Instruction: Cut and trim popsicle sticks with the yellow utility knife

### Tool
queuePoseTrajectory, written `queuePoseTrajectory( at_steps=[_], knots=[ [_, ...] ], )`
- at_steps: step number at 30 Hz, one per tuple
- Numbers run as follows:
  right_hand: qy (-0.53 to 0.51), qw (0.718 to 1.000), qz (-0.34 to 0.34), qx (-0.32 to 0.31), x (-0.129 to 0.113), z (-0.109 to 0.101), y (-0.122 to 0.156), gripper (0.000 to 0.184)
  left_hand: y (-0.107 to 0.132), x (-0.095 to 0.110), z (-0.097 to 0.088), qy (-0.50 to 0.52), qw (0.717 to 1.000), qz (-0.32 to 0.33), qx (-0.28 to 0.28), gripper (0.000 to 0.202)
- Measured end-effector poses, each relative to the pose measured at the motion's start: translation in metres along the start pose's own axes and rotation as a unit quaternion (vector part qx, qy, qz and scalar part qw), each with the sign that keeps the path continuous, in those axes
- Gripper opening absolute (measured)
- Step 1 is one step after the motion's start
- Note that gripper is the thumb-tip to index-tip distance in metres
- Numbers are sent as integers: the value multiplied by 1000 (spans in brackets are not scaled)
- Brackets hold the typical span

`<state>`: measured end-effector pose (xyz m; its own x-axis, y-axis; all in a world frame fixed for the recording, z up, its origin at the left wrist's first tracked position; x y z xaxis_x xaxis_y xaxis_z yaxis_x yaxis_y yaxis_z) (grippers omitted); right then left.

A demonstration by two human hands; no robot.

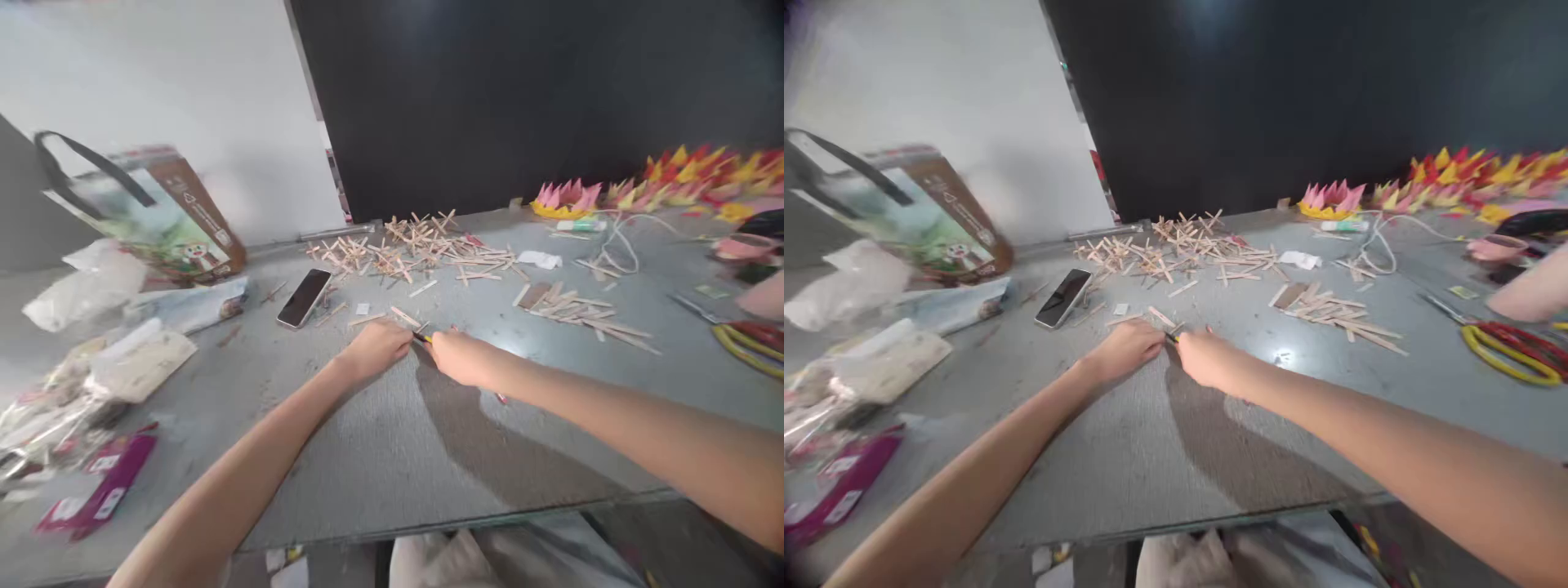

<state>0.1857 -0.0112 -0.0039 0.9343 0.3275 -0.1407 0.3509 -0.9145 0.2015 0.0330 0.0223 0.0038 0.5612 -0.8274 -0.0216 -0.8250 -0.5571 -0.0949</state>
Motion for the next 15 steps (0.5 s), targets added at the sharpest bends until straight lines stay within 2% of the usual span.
queuePoseTrajectory(
  at_steps=[7,11,15],
  knots=[
    [-21,1000,-14,-8,-2,-1,2,34,3,-4,4,77,995,-56,24,29],
    [-33,999,-7,-7,-2,-4,3,36,3,-4,5,77,996,-36,30,29],
    [-43,999,-3,-3,0,-5,6,41,2,0,2,34,999,0,29,27]
  ],
)
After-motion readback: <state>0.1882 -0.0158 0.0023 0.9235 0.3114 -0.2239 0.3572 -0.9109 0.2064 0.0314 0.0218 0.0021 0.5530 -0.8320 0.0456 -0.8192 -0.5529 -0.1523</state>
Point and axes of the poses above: each hand's wrist, its own y-axis away from the middle knuckle, its own z-axis out of the palm, x = y × z, the point moved 4 cm from there along -y, towards the middle knuckle, and after that the axes turned 2 degrees about -y, right-handed, at the moved point
